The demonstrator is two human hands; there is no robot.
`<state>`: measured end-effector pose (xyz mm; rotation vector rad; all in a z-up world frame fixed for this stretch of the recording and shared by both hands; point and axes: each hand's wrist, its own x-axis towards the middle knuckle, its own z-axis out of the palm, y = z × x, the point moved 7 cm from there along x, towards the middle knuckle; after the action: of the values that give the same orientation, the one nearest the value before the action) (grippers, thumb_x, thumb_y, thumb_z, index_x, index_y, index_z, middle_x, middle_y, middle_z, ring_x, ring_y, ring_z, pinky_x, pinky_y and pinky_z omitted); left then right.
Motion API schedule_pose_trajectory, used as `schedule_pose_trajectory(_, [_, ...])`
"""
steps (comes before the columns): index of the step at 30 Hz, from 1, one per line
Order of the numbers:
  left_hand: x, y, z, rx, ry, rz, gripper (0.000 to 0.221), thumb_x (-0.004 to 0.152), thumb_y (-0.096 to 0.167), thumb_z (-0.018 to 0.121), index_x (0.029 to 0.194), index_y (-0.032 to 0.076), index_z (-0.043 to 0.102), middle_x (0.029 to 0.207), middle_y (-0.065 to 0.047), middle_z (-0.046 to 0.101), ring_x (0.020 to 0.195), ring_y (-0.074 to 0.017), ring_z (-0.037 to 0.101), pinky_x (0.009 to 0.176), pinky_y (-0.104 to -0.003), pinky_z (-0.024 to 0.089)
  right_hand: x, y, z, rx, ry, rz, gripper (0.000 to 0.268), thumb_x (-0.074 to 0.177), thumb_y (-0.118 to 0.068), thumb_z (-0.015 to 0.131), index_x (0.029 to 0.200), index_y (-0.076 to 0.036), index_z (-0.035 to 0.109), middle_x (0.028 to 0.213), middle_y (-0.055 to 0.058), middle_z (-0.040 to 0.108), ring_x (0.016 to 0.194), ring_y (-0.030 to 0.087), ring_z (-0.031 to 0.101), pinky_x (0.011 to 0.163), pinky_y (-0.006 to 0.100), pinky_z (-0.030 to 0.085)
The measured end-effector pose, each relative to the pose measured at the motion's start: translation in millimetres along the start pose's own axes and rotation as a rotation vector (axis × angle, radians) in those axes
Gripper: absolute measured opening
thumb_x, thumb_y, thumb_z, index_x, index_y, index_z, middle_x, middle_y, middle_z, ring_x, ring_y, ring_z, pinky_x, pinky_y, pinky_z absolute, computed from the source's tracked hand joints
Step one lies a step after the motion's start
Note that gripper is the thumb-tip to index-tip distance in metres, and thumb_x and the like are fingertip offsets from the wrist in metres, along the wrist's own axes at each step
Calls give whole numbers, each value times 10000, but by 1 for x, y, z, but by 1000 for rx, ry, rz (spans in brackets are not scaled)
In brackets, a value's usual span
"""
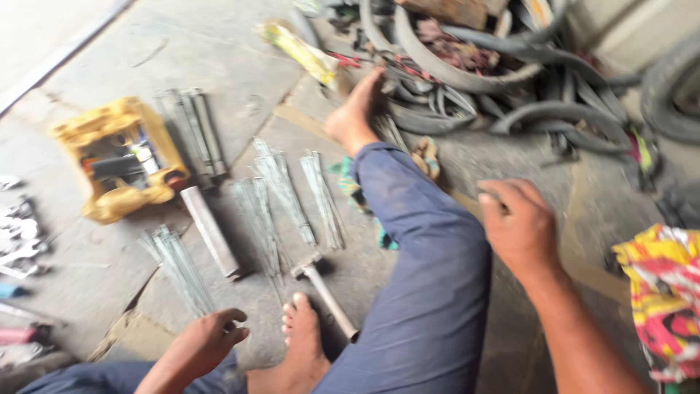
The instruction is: The person hammers and straightens thin metal spokes against a metal block and organizes them into bundles by hand.
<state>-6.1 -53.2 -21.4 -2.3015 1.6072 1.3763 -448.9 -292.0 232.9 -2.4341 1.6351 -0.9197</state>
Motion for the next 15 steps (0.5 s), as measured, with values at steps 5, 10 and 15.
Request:
schedule_pose_trajectory(5, [8, -4, -30, -119, 184, -106, 422, 898, 480, 665, 1161, 161, 752, 900, -214, 778, 961, -357, 749, 866, -447, 574, 45, -129, 118, 231, -350, -288, 268, 880, -175, 717, 1131, -84, 722, 1071, 165, 725, 1021, 363, 694, 911, 447, 545])
schedule_pose_trajectory(10, [34, -59, -23, -333, 297, -242, 377, 903, 437, 687, 1128, 146, 772, 979, -200, 774, 985, -364, 740, 893, -458, 564, -5, -193, 296, 185, -853, -337, 387, 837, -271, 715, 1167, -70, 704, 1132, 202, 707, 1077, 396, 656, 920, 505, 520])
schedule_pose_trajectory(15, [51, -53, -3, -380, 195, -115, 361, 877, 404, 717, 1120, 141, 772, 1019, -189, 762, 1024, -341, 730, 927, -433, 562, -64, -179, 438, -132, -1033, -166, 274, 884, -255, 692, 1052, -47, 753, 1124, 227, 721, 1078, 411, 682, 954, 508, 547])
